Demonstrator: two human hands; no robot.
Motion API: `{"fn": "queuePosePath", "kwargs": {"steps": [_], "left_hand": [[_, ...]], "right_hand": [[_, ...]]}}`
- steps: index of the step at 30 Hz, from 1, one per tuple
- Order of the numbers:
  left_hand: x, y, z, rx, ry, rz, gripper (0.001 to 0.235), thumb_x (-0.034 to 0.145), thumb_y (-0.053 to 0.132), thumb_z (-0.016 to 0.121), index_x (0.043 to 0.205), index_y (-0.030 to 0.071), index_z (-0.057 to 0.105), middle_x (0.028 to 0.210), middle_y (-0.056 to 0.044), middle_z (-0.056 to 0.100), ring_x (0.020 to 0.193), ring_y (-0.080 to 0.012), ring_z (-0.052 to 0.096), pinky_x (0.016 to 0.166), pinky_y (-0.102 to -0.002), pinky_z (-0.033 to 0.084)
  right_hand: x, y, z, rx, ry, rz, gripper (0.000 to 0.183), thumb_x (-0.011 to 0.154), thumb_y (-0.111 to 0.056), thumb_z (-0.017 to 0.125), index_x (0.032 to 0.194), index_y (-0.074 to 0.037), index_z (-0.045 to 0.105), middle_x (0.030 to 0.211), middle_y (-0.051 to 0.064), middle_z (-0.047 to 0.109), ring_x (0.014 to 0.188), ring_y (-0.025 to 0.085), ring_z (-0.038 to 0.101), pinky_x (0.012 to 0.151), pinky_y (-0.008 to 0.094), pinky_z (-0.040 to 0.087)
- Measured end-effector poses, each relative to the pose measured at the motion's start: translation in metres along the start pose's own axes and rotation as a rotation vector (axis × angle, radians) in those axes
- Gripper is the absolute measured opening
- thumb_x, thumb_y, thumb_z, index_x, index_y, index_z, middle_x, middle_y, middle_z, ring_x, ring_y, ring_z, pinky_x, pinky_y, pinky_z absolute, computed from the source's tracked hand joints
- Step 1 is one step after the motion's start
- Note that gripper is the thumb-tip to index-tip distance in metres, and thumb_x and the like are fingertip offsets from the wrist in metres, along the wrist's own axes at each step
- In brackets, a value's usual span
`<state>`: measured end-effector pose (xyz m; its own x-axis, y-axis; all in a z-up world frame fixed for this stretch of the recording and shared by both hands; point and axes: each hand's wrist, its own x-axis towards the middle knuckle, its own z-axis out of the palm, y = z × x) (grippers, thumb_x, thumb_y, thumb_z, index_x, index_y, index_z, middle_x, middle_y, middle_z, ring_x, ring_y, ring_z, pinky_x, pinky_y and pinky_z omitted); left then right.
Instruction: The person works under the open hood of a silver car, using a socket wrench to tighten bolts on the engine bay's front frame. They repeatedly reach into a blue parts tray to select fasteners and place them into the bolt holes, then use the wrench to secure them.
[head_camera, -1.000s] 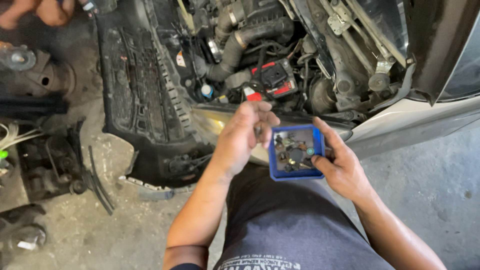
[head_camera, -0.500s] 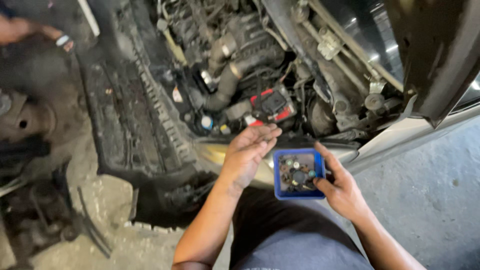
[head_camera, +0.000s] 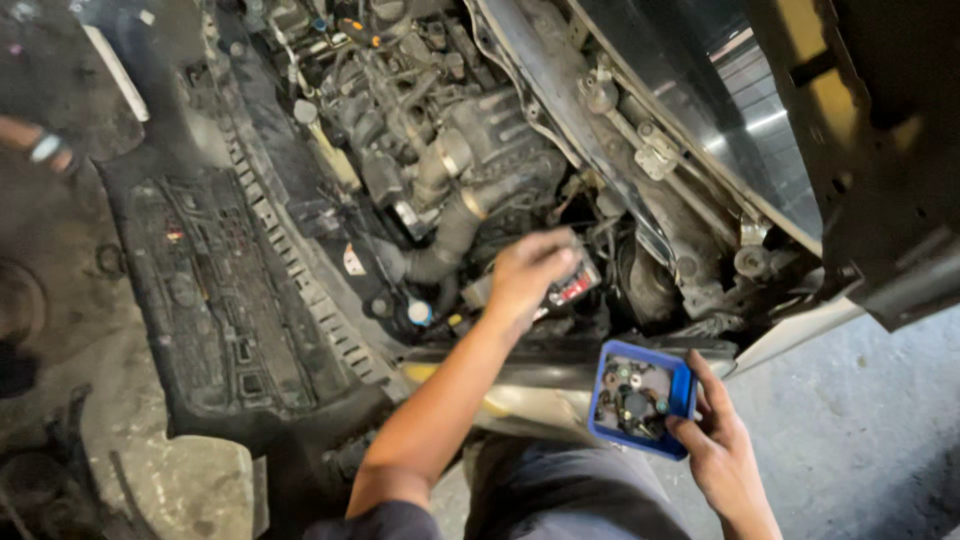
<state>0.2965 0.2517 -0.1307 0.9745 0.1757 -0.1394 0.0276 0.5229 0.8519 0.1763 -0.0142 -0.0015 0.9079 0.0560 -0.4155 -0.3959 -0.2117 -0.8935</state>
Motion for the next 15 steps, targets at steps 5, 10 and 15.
{"fn": "queuePosePath", "kwargs": {"steps": [5,10,15], "left_hand": [[0.136,0.000,-0.003,0.375,0.090,0.209,0.029,0.098,0.012,0.064,0.124,0.002,0.069,0.096,-0.010,0.079,0.087,-0.0222,0.076,0.081,-0.036,0.061],[0.260,0.009,-0.006,0.907,0.165,0.602,0.028,0.088,0.011,0.073,0.116,0.014,0.071,0.105,-0.011,0.076,0.105,-0.0325,0.069,0.098,-0.049,0.049],[0.325,-0.002,0.007,1.189,-0.009,0.526,0.028,0.078,0.006,0.069,0.103,0.016,0.073,0.090,-0.010,0.075,0.102,-0.0293,0.067,0.108,-0.064,0.031]], "right_hand": [[0.015,0.002,0.004,-0.056,0.040,0.056,0.092,0.079,0.016,0.054,0.163,-0.016,0.035,0.136,0.014,0.062,0.112,0.018,0.058,0.093,0.030,0.046],[0.058,-0.007,0.011,-0.127,-0.034,-0.019,0.092,0.077,0.017,0.054,0.160,-0.016,0.033,0.140,0.009,0.059,0.121,0.018,0.058,0.097,0.030,0.046],[0.090,-0.017,0.021,-0.084,-0.044,-0.033,0.094,0.076,0.018,0.055,0.161,-0.015,0.032,0.143,0.008,0.057,0.125,0.017,0.055,0.100,0.029,0.042]]}}
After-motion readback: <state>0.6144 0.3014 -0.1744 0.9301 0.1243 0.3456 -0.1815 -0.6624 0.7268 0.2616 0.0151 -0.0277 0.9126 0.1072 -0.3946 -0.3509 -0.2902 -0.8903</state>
